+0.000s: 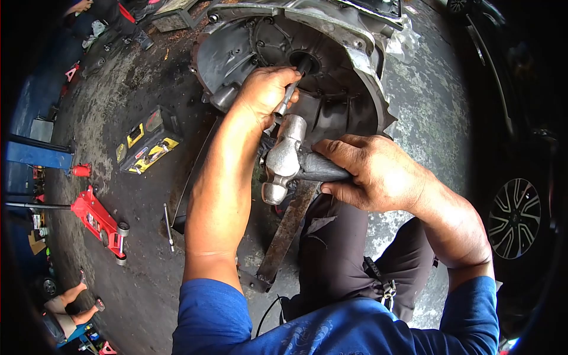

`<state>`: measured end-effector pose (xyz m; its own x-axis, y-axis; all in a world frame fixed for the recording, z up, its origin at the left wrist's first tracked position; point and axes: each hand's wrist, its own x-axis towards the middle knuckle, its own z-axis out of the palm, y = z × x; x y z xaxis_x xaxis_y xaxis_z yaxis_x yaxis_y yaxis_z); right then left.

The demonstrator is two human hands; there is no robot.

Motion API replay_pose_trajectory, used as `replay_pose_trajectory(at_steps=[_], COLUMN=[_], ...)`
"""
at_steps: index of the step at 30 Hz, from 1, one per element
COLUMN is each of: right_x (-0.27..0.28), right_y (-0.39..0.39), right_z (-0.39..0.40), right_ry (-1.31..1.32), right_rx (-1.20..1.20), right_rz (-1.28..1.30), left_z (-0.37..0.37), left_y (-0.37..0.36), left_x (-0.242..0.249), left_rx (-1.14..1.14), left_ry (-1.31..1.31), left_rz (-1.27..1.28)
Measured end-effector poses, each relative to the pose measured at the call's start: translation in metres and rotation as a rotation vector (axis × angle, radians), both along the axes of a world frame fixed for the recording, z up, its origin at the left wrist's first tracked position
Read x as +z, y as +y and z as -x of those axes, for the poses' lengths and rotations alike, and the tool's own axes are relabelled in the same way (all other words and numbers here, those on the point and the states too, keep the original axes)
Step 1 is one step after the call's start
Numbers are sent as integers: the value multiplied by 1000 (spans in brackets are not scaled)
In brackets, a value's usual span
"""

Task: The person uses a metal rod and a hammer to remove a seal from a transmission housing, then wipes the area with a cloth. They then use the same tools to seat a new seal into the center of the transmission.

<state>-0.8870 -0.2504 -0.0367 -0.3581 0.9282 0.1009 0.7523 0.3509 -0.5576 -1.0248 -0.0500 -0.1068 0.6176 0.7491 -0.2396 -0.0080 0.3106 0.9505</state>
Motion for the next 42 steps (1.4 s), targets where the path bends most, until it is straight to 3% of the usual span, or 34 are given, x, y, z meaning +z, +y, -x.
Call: replay_pose_trajectory(at_steps=[11,19,23,27,30,33,36,42], right_x=[0,4,-10,7,-10,-9,3,9], right_y=[10,2,12,0,8,9,1,-1], right_z=[1,13,-2,12,1,3,11,12], right_ry=[8,-127,-41,-71,15,3,-37,-113], right_rx=[4,73,38,32,94,10,7,32], right_rz=[5,32,-51,29,-120,-53,6,-8], left_z=[-2,-2,-4,-3,-3,-3,1,1], left_y=[9,-2,1,0,3,4,3,3], left_x=[-5,4,1,3,0,-3,-4,-5], left_rx=[-25,-4,15,-2,-9,6,-10,-7], left_ry=[85,55,65,53,84,77,-15,-111], left_rz=[-159,-36,-133,-53,-95,-182,77,310])
